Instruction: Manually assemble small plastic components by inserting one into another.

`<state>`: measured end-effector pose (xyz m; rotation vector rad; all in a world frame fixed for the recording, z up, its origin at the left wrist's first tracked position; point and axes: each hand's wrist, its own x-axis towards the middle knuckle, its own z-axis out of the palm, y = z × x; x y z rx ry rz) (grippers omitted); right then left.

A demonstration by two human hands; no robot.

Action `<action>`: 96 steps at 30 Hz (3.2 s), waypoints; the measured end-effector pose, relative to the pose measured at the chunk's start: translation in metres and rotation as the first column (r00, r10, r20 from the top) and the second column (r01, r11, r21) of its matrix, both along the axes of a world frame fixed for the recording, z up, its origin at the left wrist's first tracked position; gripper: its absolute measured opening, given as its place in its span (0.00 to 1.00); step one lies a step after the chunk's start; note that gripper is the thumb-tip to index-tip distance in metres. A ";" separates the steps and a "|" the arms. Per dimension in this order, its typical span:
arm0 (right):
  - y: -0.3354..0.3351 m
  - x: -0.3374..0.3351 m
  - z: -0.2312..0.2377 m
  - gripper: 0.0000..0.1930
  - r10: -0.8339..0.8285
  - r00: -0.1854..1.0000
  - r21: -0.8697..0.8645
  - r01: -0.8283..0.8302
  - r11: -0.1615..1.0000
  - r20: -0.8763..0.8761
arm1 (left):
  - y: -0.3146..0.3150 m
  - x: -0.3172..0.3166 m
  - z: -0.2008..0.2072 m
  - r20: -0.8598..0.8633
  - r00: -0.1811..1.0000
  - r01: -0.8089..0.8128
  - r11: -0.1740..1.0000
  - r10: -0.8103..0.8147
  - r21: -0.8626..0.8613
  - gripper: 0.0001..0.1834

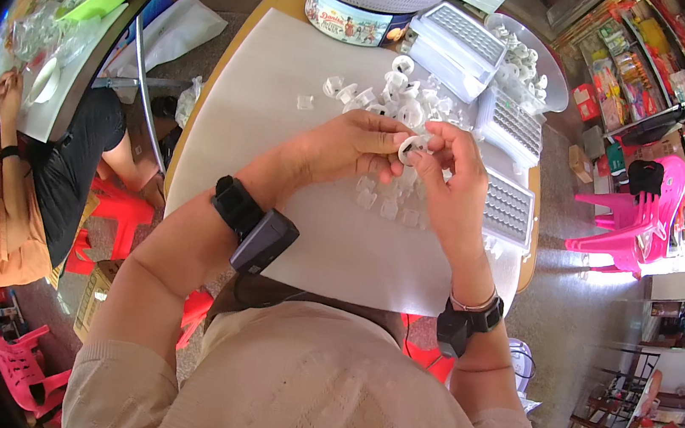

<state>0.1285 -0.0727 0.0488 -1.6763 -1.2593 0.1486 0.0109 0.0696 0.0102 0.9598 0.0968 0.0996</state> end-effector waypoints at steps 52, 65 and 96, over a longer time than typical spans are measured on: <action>0.004 0.003 -0.010 0.05 0.147 0.852 0.140 -0.088 0.986 -0.502 | -0.008 0.002 0.012 0.000 0.979 -0.201 0.967 0.203 0.160 0.17; 0.003 0.003 -0.012 0.05 0.114 0.740 0.141 -0.026 0.990 -0.663 | -0.008 0.000 0.015 0.093 0.975 -0.214 0.963 0.201 0.162 0.18; 0.012 0.012 -0.038 0.05 -0.047 0.945 -0.032 0.060 0.998 0.324 | 0.008 -0.003 0.010 0.114 0.920 -0.373 0.927 0.375 -0.036 0.16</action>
